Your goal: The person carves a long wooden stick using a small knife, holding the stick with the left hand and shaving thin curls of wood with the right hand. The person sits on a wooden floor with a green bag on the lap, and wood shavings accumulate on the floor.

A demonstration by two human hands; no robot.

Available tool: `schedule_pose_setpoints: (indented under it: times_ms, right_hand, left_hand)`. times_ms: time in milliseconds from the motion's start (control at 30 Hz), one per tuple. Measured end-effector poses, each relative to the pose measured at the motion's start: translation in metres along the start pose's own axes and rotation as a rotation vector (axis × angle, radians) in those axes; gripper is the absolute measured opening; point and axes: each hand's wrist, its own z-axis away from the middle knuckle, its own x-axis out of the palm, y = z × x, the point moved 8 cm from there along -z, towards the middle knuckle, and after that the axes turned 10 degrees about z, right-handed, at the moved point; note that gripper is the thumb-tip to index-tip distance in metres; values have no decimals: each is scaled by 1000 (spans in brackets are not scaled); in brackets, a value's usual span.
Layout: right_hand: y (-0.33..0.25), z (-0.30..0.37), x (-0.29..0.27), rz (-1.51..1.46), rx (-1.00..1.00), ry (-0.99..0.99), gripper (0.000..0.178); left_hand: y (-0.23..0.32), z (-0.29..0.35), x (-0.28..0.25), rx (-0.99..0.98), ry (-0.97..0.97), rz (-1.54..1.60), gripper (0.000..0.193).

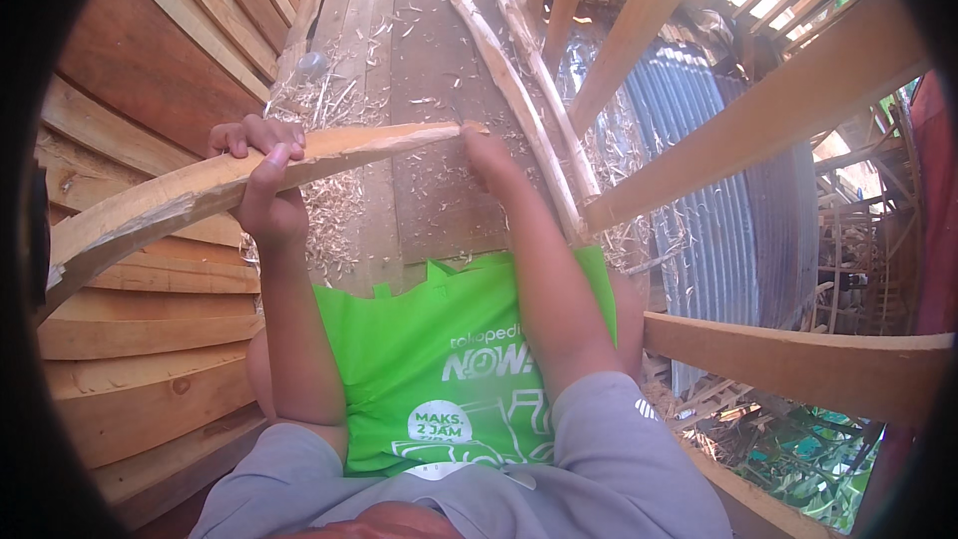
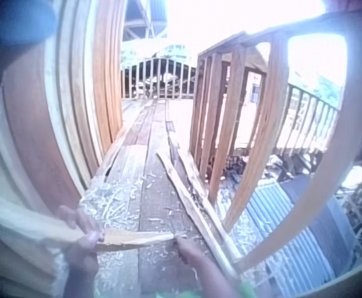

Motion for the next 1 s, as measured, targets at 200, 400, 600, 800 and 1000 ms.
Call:
schedule_pose_setpoints:
  times_ms: [200,400,600,800,1000]
  right_hand:
    - [-16,1,-27,-118,-101,207,57]
    - [8,7,-45,-469,18,399,22]
    - [50,5,-34,-74,17,427,43]
    - [60,35,-35,503,27,540,29]
    - [61,48,-32,911,-49,563,26]
  left_hand:
    - [-2,0,4,4,-28,7,37]
    - [-2,0,-1,26,8,-107,35]
    - [1,-2,21,89,-1,-216,37]
    - [-1,-4,31,48,28,-281,35]
    - [-3,-2,37,15,20,-248,36]
